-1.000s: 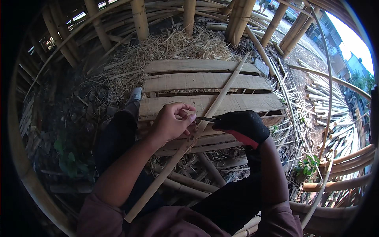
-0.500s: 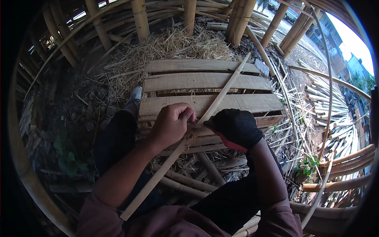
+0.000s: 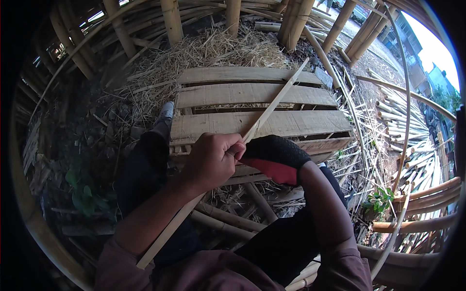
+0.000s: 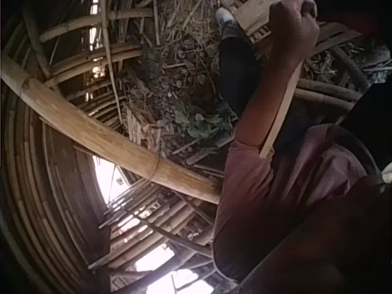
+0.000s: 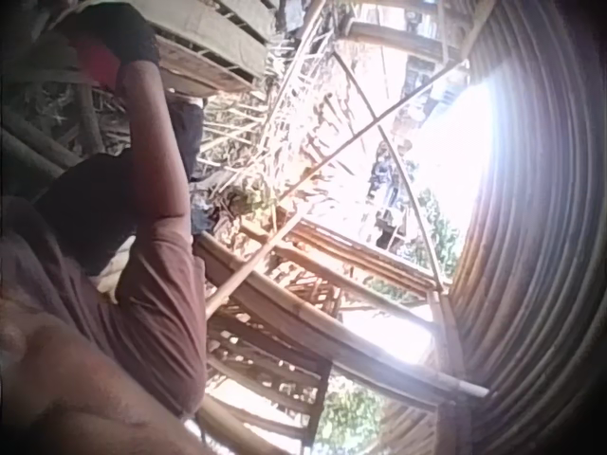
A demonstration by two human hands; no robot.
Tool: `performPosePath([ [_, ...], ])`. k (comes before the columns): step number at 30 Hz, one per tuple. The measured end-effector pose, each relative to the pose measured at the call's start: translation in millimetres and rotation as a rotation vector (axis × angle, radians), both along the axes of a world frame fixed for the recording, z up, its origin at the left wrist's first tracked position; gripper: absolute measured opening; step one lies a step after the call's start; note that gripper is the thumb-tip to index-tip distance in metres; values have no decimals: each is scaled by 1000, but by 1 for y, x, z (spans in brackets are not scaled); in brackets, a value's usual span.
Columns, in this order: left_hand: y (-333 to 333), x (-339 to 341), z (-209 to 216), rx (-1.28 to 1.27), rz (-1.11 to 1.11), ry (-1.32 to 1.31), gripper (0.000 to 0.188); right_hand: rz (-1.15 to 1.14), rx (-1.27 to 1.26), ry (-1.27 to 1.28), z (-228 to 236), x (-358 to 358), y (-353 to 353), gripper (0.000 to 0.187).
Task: Shaving a thin strip of wood or bamboo with a knife to thin it.
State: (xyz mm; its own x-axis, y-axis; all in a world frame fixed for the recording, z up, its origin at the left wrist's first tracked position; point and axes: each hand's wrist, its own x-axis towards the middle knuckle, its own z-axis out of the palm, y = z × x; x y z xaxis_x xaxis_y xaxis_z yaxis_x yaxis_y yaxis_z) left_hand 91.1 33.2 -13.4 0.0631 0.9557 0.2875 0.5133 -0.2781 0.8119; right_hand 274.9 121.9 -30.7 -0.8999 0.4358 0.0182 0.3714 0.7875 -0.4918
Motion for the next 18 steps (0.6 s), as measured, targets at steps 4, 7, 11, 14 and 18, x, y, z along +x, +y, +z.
performPosePath([
  [4, -3, -3, -7, 67, 81, 58, 15, -37, 149, -16, 9, -12, -6, 32],
  [7, -3, -6, -10, 88, 119, 59, 16, -216, 97, -142, 17, -23, -15, 33],
  [11, -4, -8, -5, 60, 131, 16, 16, -311, 168, -154, 22, -30, -26, 37],
  [14, -8, -12, 6, 60, 69, -94, 18, -348, 274, -51, 26, -32, -27, 38],
  [18, -6, -26, 15, -219, -108, -496, 33, -439, 75, -128, 15, -33, -10, 39],
])
